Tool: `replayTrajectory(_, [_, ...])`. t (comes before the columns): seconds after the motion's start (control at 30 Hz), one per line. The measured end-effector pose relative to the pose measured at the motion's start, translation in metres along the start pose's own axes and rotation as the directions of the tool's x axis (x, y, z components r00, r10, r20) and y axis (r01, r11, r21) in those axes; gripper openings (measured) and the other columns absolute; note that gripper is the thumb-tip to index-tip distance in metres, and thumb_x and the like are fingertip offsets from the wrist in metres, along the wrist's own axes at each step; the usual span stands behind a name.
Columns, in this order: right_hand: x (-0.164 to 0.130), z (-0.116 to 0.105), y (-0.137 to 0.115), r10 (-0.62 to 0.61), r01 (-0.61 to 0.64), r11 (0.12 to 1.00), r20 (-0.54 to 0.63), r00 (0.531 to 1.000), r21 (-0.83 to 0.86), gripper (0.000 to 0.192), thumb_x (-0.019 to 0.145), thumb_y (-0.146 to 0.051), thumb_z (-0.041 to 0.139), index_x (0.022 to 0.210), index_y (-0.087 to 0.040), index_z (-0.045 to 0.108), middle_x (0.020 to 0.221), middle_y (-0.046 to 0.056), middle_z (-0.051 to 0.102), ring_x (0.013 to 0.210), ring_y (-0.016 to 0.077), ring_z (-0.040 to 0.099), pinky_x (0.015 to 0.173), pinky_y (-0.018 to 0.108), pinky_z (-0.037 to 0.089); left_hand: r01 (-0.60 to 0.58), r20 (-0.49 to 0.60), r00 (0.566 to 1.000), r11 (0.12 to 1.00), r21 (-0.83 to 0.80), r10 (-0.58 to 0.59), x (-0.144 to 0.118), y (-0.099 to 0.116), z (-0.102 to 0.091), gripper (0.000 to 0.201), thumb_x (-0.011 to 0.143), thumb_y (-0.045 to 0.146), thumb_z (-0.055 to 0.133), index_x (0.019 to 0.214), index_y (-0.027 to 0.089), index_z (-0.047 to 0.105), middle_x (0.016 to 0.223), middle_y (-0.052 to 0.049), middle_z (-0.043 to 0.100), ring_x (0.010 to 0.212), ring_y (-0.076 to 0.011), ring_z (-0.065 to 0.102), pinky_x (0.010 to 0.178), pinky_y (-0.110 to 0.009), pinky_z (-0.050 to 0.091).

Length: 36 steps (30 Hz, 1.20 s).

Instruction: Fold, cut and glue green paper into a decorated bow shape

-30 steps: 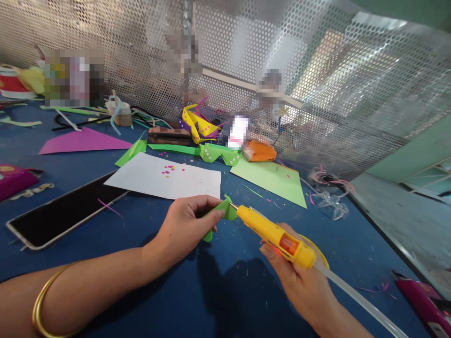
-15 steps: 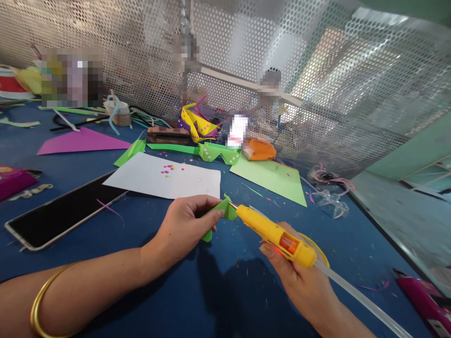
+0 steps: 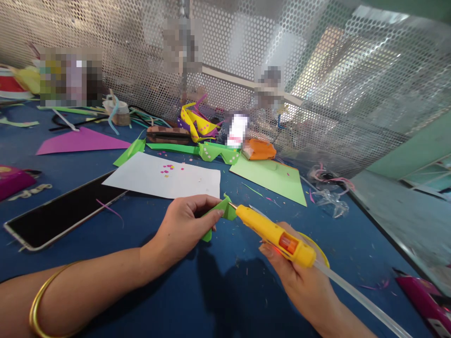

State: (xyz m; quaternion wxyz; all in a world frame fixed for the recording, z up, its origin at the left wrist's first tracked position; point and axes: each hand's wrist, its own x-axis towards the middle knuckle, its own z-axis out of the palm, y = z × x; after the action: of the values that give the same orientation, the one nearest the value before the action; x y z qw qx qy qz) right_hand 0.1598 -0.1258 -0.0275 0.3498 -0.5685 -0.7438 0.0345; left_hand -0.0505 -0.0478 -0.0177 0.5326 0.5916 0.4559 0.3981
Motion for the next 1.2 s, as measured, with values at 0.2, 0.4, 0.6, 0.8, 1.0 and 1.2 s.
replayTrajectory(0.2, [-0.0014, 0.0005, 0.0013, -0.004, 0.003, 1.0, -0.009, 1.0, -0.001, 0.026, 0.095, -0.044, 0.051, 0.085, -0.022, 0.06, 0.07, 0.0, 0.06, 0.06, 0.014, 0.058, 0.053, 0.027, 0.045, 0.009, 0.01, 1.0, 1.0, -0.015, -0.008, 0.0, 0.0007, -0.0003, 0.024, 0.075, 0.035, 0.068, 0.089, 0.017, 0.076, 0.056, 0.002, 0.06, 0.051, -0.0098, 0.051, 0.048, -0.019, 0.04])
replayTrajectory(0.4, [0.0013, -0.0017, -0.0026, -0.01, 0.01, 1.0, -0.009, 1.0, -0.005, 0.027, 0.095, -0.045, 0.051, 0.083, -0.022, 0.059, 0.068, -0.002, 0.058, 0.057, 0.0123, 0.056, 0.051, 0.025, 0.043, 0.011, 0.017, 1.0, 1.0, -0.008, -0.01, -0.0002, -0.0003, 0.0002, 0.024, 0.077, 0.035, 0.068, 0.091, 0.016, 0.075, 0.056, 0.003, 0.059, 0.051, -0.009, 0.05, 0.048, -0.018, 0.039])
replayTrajectory(0.6, [0.0016, -0.0013, -0.0025, -0.004, 0.004, 1.0, -0.006, 1.0, -0.003, 0.027, 0.095, -0.045, 0.051, 0.083, -0.022, 0.058, 0.068, -0.002, 0.056, 0.057, 0.0117, 0.056, 0.051, 0.025, 0.042, 0.008, 0.017, 1.0, 1.0, -0.009, -0.008, 0.0005, -0.0001, 0.0003, 0.024, 0.077, 0.034, 0.068, 0.09, 0.016, 0.075, 0.057, 0.002, 0.06, 0.052, -0.0089, 0.05, 0.049, -0.018, 0.04])
replayTrajectory(0.8, [-0.0015, 0.0004, 0.0006, -0.005, 0.005, 1.0, -0.016, 1.0, -0.015, 0.028, 0.095, -0.046, 0.051, 0.082, -0.022, 0.057, 0.068, -0.002, 0.056, 0.058, 0.0121, 0.055, 0.052, 0.025, 0.043, 0.005, 0.021, 1.0, 1.0, -0.005, -0.005, -0.0002, -0.0005, -0.0006, 0.024, 0.078, 0.034, 0.067, 0.091, 0.016, 0.075, 0.056, 0.003, 0.059, 0.051, -0.009, 0.05, 0.048, -0.018, 0.04])
replayTrajectory(1.0, [0.0006, -0.0005, 0.0, -0.008, 0.008, 1.0, 0.006, 1.0, 0.018, 0.027, 0.095, -0.045, 0.052, 0.081, -0.022, 0.056, 0.066, -0.003, 0.055, 0.057, 0.0111, 0.054, 0.051, 0.024, 0.042, 0.0, 0.008, 1.0, 1.0, -0.007, 0.0, -0.0004, -0.0008, -0.0003, 0.022, 0.077, 0.033, 0.067, 0.09, 0.017, 0.075, 0.057, 0.003, 0.06, 0.052, -0.0089, 0.05, 0.049, -0.018, 0.04])
replayTrajectory(1.2, [0.0035, -0.0012, -0.0026, -0.053, 0.053, 0.999, -0.024, 0.998, -0.003, 0.024, 0.094, -0.042, 0.055, 0.08, -0.022, 0.054, 0.062, -0.005, 0.05, 0.051, 0.0101, 0.049, 0.048, 0.023, 0.039, 0.008, -0.015, 1.0, 1.0, -0.013, -0.009, 0.0011, -0.0023, 0.0, 0.022, 0.077, 0.033, 0.067, 0.09, 0.018, 0.076, 0.057, 0.002, 0.06, 0.052, -0.0098, 0.051, 0.048, -0.019, 0.041])
